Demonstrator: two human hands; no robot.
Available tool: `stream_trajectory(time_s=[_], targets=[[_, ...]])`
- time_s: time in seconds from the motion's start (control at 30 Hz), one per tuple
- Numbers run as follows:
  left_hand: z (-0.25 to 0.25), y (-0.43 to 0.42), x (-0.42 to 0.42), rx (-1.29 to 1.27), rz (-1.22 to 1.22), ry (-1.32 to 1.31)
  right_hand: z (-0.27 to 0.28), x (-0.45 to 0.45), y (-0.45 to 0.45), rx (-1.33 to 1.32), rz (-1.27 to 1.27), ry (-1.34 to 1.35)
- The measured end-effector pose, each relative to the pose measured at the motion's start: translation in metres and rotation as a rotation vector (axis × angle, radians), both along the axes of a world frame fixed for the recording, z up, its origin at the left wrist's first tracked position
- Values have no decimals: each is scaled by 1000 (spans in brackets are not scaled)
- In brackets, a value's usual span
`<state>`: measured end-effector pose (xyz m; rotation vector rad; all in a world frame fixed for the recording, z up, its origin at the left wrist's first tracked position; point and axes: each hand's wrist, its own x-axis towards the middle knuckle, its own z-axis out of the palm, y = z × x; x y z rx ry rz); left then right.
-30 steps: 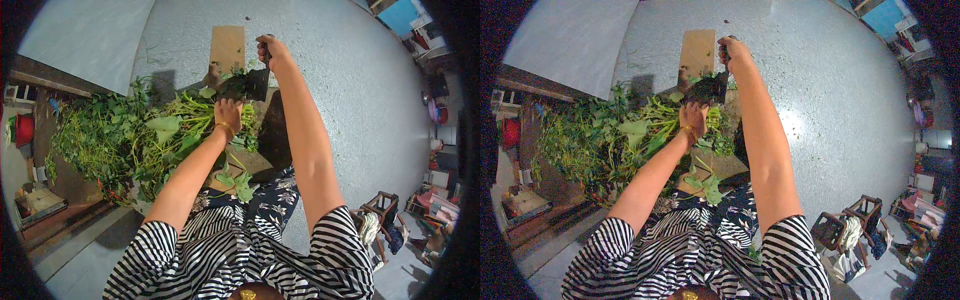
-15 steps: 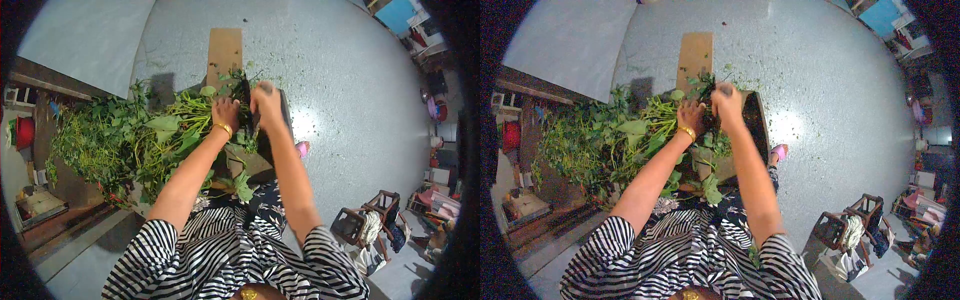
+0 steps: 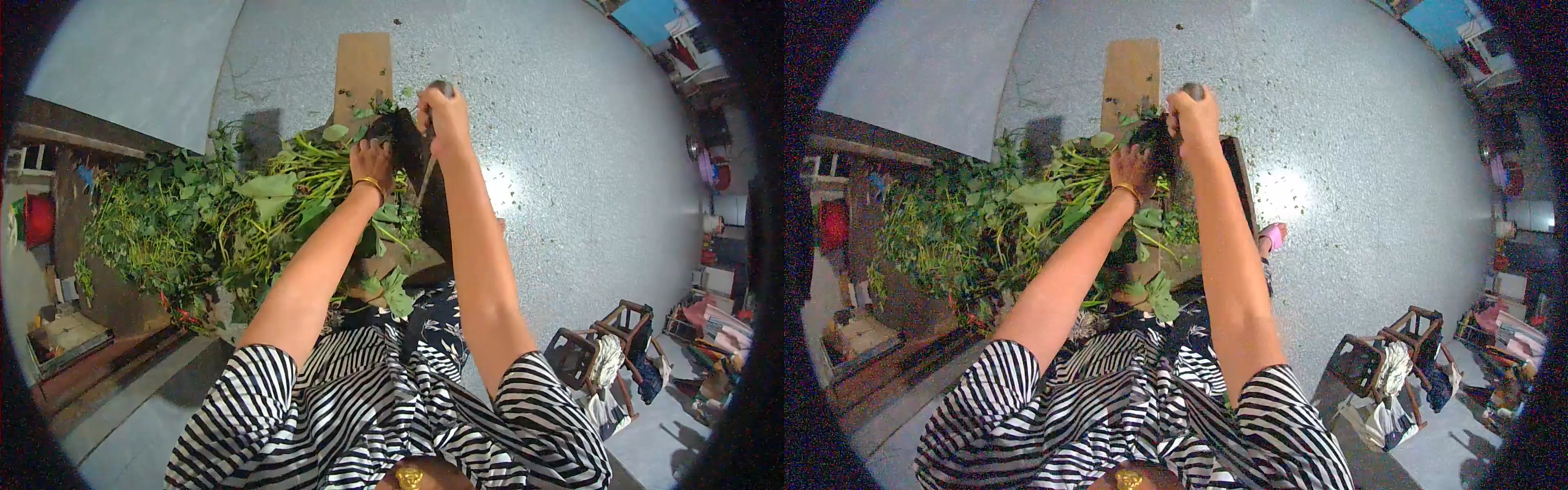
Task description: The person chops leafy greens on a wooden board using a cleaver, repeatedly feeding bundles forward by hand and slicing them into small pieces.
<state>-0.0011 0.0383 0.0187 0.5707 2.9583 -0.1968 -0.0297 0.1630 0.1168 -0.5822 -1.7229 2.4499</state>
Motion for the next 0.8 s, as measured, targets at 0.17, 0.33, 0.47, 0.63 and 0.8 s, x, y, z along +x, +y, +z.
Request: stream_trajectory(time_s=[0.17,0.33,0.47,0.63,0.8], targets=[[-20,-28,-48,358,-171,-498,1,9,0,18,-32,30],[50,-52,-41,-287,-111,-609,4,7,-1,7,-35,52],[16,-63,-1,-80,-96,-320,-6,17,3,111,-6,4],[29,-59,4,45,-65,-272,-44,87,13,217,-46,-47],[19,-61,4,95,-71,-218,-143,221,-9,1033,562,-147]])
